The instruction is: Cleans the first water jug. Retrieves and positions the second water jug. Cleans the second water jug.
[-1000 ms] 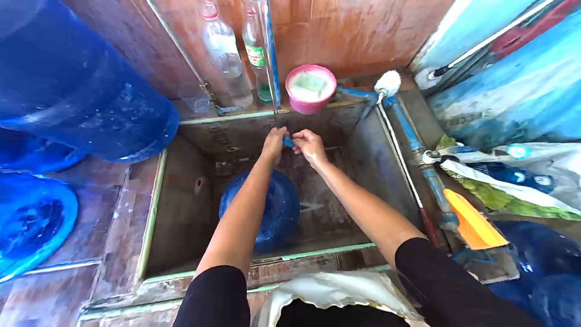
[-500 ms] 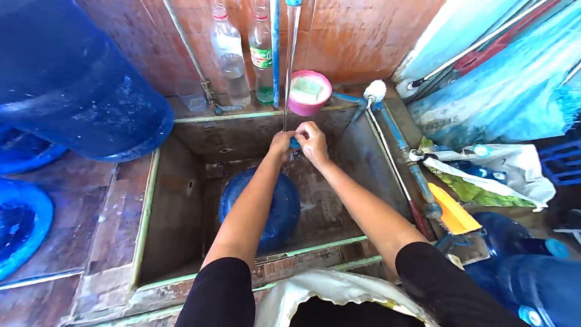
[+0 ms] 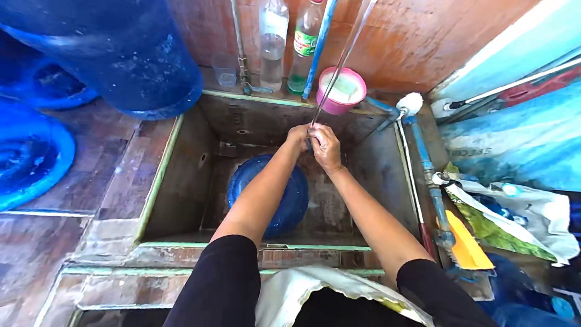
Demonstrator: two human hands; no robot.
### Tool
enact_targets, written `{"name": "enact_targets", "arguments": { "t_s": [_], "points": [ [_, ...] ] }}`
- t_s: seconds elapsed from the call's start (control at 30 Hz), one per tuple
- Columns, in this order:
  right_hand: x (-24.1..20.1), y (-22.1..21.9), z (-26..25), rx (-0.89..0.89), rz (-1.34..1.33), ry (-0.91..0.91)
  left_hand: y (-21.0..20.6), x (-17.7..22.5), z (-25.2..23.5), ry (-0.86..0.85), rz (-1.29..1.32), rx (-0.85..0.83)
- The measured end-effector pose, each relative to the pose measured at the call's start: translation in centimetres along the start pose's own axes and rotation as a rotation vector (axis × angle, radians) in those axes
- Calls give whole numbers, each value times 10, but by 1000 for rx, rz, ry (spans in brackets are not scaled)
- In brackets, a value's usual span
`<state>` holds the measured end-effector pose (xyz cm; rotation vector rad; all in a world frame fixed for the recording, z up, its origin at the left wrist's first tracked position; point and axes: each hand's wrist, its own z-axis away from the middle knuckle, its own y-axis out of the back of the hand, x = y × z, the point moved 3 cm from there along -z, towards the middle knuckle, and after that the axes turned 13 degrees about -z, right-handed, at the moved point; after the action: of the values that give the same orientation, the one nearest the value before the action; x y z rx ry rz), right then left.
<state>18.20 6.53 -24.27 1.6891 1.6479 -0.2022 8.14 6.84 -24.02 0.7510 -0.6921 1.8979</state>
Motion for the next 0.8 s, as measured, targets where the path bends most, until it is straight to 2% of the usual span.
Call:
{"name": "enact_targets", "arguments": {
  "t_s": [0.1,0.2,0.3,0.5,0.63,0.8],
  "points": [
    [3,-4,5,-50,25,-7,2,1,-2,-34,-40,32],
    [10,-2,7,-47,-38,-143,7,0,-12,9,58,8],
    [13,3,10,46,-183,-310,7,-1,-12,24,132,-21],
    [23,8,8,122,-259,-495,1,0,-11,60,11,-80],
    [26,12,6,125,-271,-687,-1,-1,-10,-1,22,-66],
    [14,21,-7,-31,-115,-666,0,2,-9,-43,-29,-93]
  ]
}}
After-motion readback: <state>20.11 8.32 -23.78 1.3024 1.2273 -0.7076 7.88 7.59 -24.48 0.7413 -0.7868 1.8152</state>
